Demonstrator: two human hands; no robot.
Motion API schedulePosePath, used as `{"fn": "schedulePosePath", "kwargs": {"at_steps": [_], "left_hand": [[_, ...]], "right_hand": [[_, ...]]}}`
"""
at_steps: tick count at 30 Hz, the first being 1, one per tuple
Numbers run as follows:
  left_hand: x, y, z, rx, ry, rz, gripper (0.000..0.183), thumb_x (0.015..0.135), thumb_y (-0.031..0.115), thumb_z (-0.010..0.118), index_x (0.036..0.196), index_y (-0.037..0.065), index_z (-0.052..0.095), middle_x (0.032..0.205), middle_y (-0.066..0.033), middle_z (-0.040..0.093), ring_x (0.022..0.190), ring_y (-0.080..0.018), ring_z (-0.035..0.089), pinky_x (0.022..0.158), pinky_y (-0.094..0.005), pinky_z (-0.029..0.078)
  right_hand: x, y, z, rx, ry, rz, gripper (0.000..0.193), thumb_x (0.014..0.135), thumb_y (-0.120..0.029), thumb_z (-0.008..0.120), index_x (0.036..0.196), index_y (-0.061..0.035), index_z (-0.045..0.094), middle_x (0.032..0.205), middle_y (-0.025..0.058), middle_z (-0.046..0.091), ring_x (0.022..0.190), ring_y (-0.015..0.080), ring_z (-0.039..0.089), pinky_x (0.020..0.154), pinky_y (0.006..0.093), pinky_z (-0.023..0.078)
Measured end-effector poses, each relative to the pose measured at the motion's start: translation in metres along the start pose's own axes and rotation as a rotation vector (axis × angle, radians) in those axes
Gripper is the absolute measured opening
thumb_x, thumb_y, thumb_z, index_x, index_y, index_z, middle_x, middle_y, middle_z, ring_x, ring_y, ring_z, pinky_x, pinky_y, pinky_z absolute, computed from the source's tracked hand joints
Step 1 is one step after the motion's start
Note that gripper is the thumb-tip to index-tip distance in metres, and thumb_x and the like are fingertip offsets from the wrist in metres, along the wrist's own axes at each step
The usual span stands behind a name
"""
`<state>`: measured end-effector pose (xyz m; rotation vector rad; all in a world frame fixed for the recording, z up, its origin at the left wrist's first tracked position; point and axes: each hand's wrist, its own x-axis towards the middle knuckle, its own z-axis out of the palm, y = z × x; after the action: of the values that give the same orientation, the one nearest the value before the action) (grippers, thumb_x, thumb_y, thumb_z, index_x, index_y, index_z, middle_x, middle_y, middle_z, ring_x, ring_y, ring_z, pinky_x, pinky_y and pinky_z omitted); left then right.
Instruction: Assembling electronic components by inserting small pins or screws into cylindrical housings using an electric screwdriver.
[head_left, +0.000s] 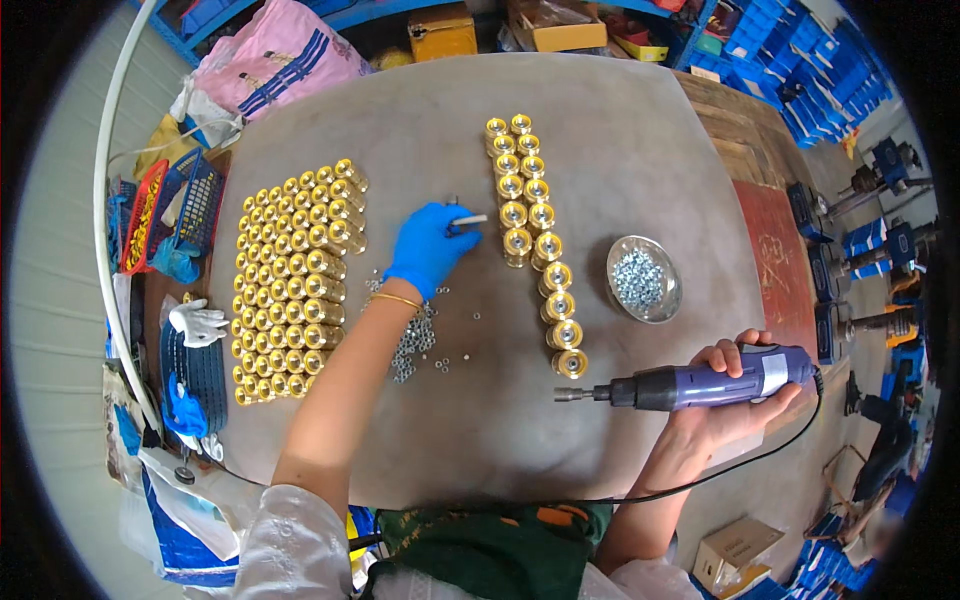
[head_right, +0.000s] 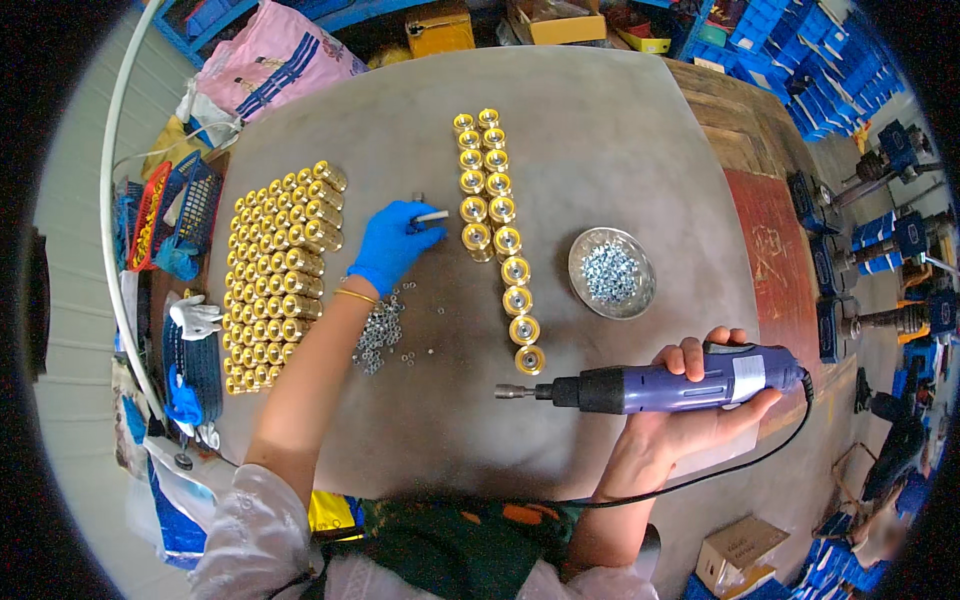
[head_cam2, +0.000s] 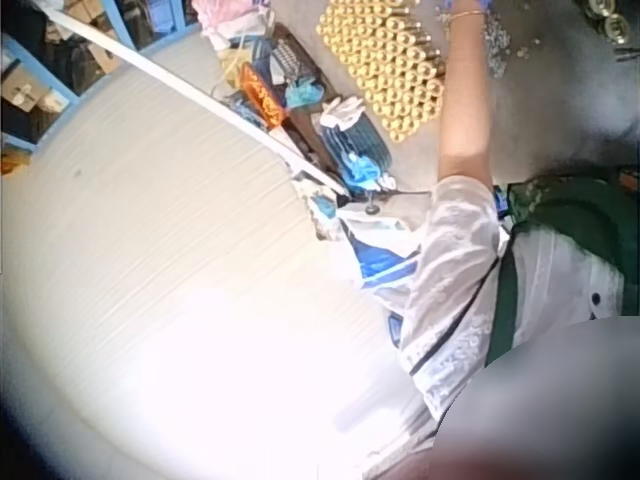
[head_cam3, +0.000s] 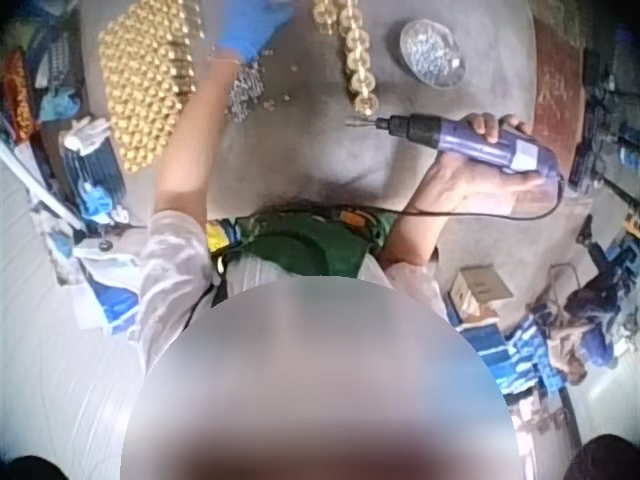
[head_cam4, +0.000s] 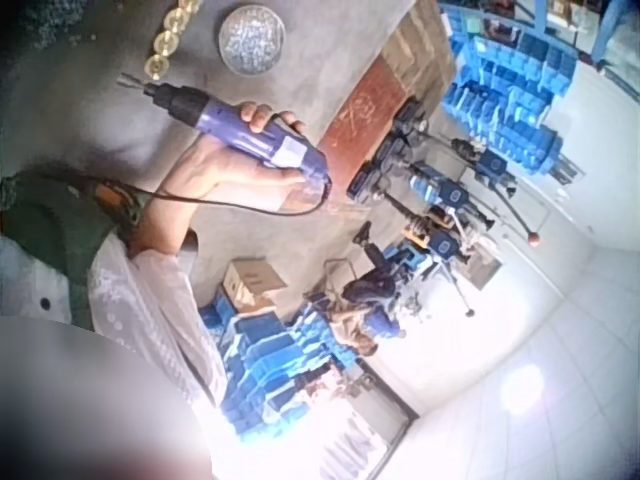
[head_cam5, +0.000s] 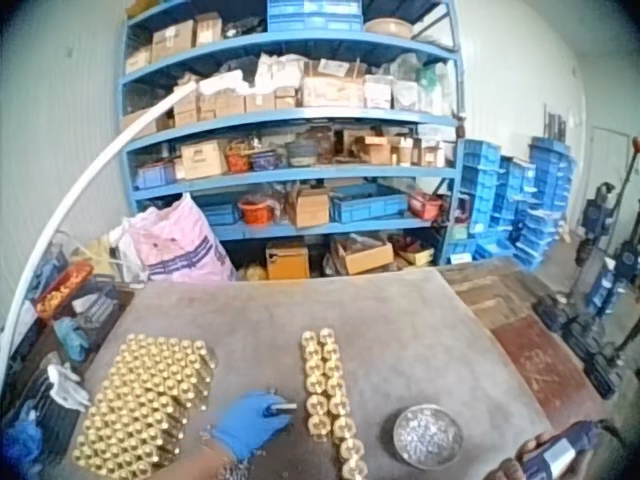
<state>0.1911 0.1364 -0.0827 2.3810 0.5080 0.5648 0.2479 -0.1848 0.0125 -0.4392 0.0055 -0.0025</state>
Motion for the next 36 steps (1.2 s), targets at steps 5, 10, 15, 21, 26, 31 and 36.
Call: {"fn": "schedulePosePath", "kwargs": {"at_steps": [5,10,15,21,26,31,36], "left_hand": [[0.002,0.005,0.0,0.234,-0.135,0.063,0.021,0.068,0.019,0.067,0.085,0.007,0.064,0.073,-0.0122,0.054,0.069,-0.0285,0.054,0.066,-0.0347,0.045],[-0.029,0.032,-0.025,-0.307,-0.193,-0.21,0.016,0.082,0.016,0.056,0.09,0.003,0.06,0.082,-0.0076,0.058,0.077,-0.0177,0.056,0.071,-0.0287,0.045],[-0.123,0.107,-0.039,-1.412,-0.416,-0.572,0.021,0.089,0.013,0.049,0.106,0.001,0.052,0.095,-0.007,0.057,0.087,-0.0164,0.055,0.076,-0.0316,0.047],[-0.15,0.127,-0.038,-1.923,-0.357,-0.667,0.023,0.088,0.007,0.046,0.11,0.002,0.05,0.105,-0.0108,0.057,0.096,-0.0222,0.057,0.084,-0.0382,0.047],[-0.154,0.131,-0.04,-1.947,-0.36,-0.789,0.029,0.088,0.01,0.047,0.116,0.003,0.046,0.108,-0.0104,0.056,0.095,-0.0227,0.058,0.083,-0.0383,0.047],[-0.15,0.134,-0.039,-1.91,-0.407,-0.827,0.032,0.088,0.015,0.048,0.118,0.003,0.045,0.106,-0.0106,0.056,0.094,-0.0224,0.058,0.082,-0.0388,0.049],[-0.129,0.127,-0.051,-1.697,-0.529,-0.912,0.032,0.086,0.017,0.052,0.115,0.004,0.049,0.097,-0.0081,0.057,0.083,-0.0196,0.058,0.076,-0.0334,0.049]], "right_hand": [[-0.002,0.001,0.001,-0.017,-0.029,0.038,0.056,0.077,-0.054,0.053,0.101,-0.004,0.048,0.09,0.0088,0.052,0.054,0.0147,0.046,0.05,0.0256,0.041],[-0.001,0.006,0.003,0.049,-0.022,0.047,0.057,0.076,-0.054,0.055,0.099,-0.0032,0.048,0.09,0.0093,0.053,0.055,0.0141,0.047,0.051,0.0253,0.042],[-0.004,0.026,0.006,0.136,-0.014,0.075,0.055,0.075,-0.053,0.057,0.094,-0.0017,0.049,0.089,0.0114,0.052,0.057,0.013,0.049,0.053,0.0256,0.045],[-0.01,0.031,0.01,0.196,0.016,0.14,0.054,0.076,-0.051,0.056,0.092,-0.001,0.048,0.085,0.011,0.052,0.057,0.0131,0.049,0.055,0.0256,0.046],[-0.013,0.034,0.008,0.217,0.039,0.153,0.05,0.075,-0.043,0.06,0.091,0.0016,0.044,0.083,0.0116,0.05,0.059,0.0127,0.05,0.055,0.0241,0.047],[-0.01,0.036,0.004,0.262,0.079,0.219,0.053,0.074,-0.051,0.058,0.091,-0.0018,0.048,0.082,0.0086,0.052,0.057,0.0128,0.049,0.057,0.0252,0.046],[-0.008,0.04,0.002,0.317,0.087,0.252,0.053,0.074,-0.051,0.059,0.091,-0.0016,0.047,0.083,0.0092,0.053,0.058,0.0133,0.049,0.058,0.0253,0.047]]}}
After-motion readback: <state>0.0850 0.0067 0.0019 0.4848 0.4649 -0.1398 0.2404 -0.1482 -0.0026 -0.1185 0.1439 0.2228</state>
